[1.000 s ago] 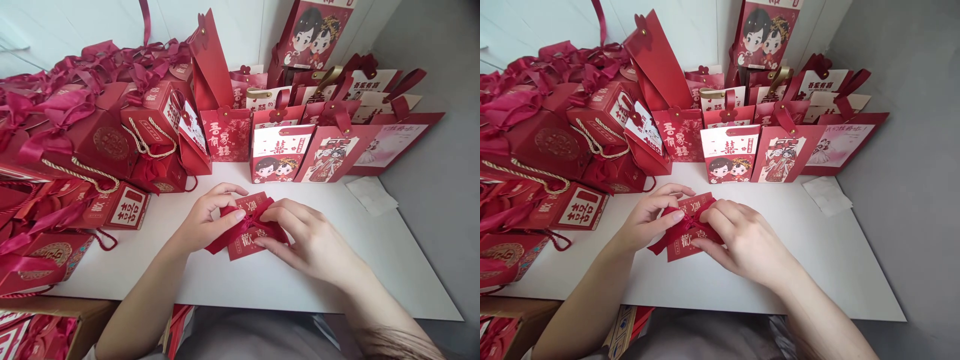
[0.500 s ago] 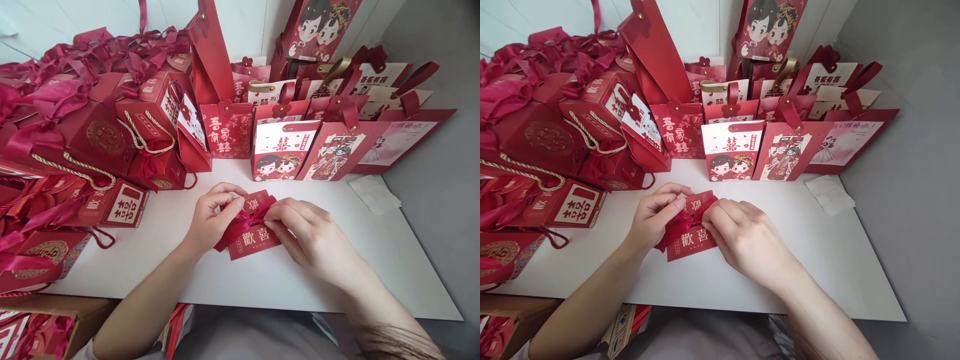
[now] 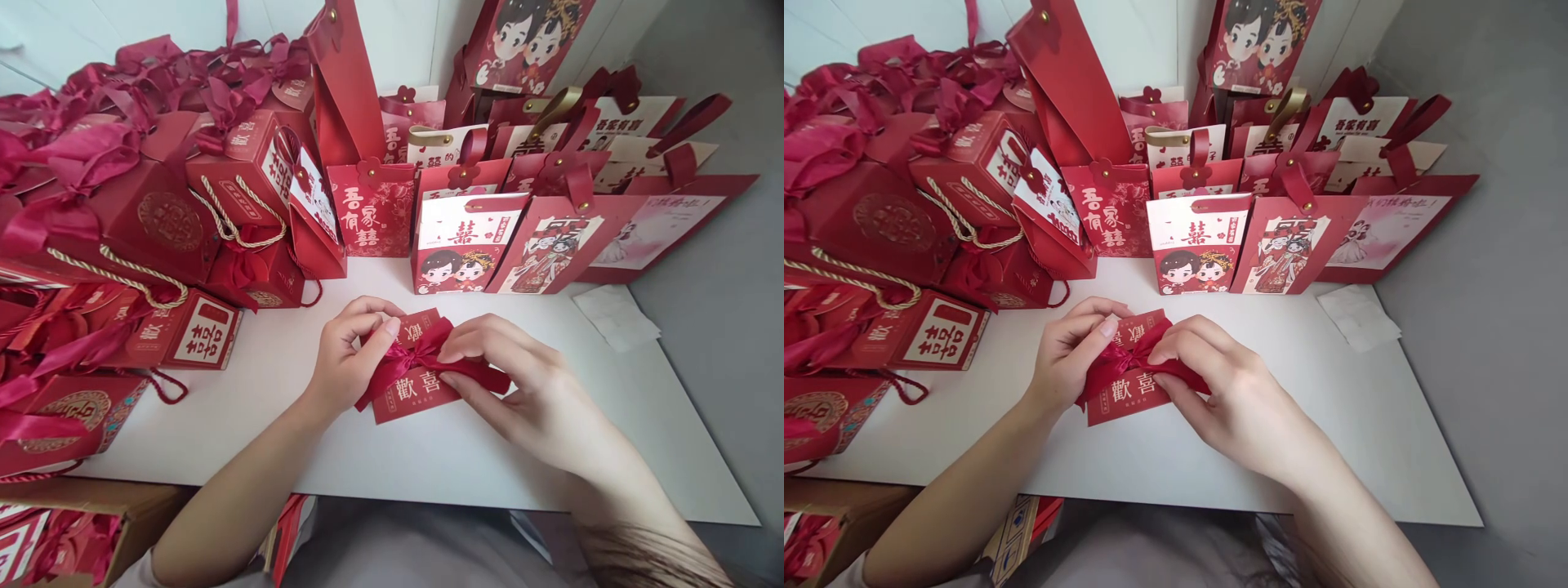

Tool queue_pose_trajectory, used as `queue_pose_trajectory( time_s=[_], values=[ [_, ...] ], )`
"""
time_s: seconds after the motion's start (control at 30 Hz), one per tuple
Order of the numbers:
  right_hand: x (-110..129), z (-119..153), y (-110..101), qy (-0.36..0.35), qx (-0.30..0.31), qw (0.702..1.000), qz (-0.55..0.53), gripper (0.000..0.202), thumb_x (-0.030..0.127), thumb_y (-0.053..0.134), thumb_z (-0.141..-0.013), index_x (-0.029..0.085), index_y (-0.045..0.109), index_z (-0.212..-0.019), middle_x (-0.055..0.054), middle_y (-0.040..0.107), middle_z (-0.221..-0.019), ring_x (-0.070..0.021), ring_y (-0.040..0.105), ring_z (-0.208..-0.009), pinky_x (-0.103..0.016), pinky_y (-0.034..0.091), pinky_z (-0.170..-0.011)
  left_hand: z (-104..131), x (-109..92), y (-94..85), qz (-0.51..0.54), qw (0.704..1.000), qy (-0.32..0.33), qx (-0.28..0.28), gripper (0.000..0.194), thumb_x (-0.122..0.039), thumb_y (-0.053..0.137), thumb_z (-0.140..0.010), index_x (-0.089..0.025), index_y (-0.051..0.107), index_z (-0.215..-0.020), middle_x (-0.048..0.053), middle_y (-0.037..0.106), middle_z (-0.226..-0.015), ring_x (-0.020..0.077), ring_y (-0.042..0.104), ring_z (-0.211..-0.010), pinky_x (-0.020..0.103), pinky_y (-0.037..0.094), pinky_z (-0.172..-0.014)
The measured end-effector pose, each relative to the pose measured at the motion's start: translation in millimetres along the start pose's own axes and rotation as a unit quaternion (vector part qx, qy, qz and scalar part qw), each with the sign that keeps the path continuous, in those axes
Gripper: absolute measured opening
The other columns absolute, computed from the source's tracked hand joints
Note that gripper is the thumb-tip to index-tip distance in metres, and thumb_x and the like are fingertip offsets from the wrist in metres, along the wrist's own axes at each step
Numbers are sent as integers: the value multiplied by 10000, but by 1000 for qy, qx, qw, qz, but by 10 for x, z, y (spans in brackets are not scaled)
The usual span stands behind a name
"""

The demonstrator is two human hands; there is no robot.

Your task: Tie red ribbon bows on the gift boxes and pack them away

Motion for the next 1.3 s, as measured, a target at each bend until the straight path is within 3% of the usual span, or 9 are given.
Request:
queue_pose_trajectory(
  time_s=[0.13, 0.27, 0.37, 0.53, 1.07, 1.2, 1.3],
  values=[
    [25, -5, -17, 32, 1, 997, -73, 38, 231, 661, -955, 242, 660, -992, -76, 670, -988, -198, 656, -845, -292, 538, -625, 25, -11, 26, -8, 999, 21, -24, 407, -325, 553, -978, -198, 633, -599, 54, 707, -990, 220, 657, -971, 384, 515, -870],
    [-34, -4, -8, 147, -48, 986, -58, 127, 365, 643, -977, 243, 611, -994, -24, 660, -858, -144, 611, -665, -255, 469, -541, 32, 0, 35, 2, 999, 36, -30, 448, -327, 488, -1016, -201, 627, -609, 48, 704, -1019, 217, 655, -993, 393, 505, -912],
    [-64, -4, -2, 193, -15, 979, -57, 107, 363, 579, -1011, 261, 558, -1032, 51, 563, -660, -115, 492, -535, -239, 381, -486, 33, 12, 35, 14, 999, 30, -35, 474, -329, 463, -1028, -199, 610, -597, 49, 699, -1038, 220, 654, -999, 403, 507, -921],
    [-24, 1, -29, 146, 41, 986, -68, 70, 248, 521, -1026, 272, 525, -1092, 74, 473, -641, -113, 435, -564, -236, 357, -541, 37, 0, 41, -17, 999, 29, -43, 456, -323, 480, -1024, -203, 630, -611, 41, 707, -994, 219, 655, -984, 392, 506, -887],
    [-65, 36, -125, 153, 93, 983, -26, 90, 209, 488, -1026, 268, 498, -958, 55, 544, -740, -108, 448, -607, -225, 361, -540, 36, 3, 50, -74, 994, 65, -57, 432, -238, 508, -998, -187, 644, -591, 39, 710, -896, 189, 667, -862, 363, 490, -787],
    [-12, 10, -127, 118, 60, 991, 13, 54, 245, 519, -1034, 262, 557, -1001, 40, 603, -789, -105, 521, -634, -231, 416, -581, 39, 8, 51, -52, 995, 68, -52, 426, -250, 508, -1003, -187, 642, -604, 40, 712, -912, 187, 664, -877, 361, 495, -806],
    [41, -29, -57, 19, -5, 996, 87, 115, 321, 648, -975, 221, 609, -1015, -30, 639, -917, -168, 596, -802, -298, 484, -719, 40, 9, 50, -41, 996, 61, -44, 428, -260, 503, -1010, -187, 652, -615, 40, 710, -936, 186, 663, -898, 356, 497, -821]
  ],
)
Point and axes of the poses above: each hand's wrist, its own z-axis away from the middle knuckle, its own y-axis out of the palm, x = y × z, the point moved 1 cm from there along -z, towards the middle knuckle
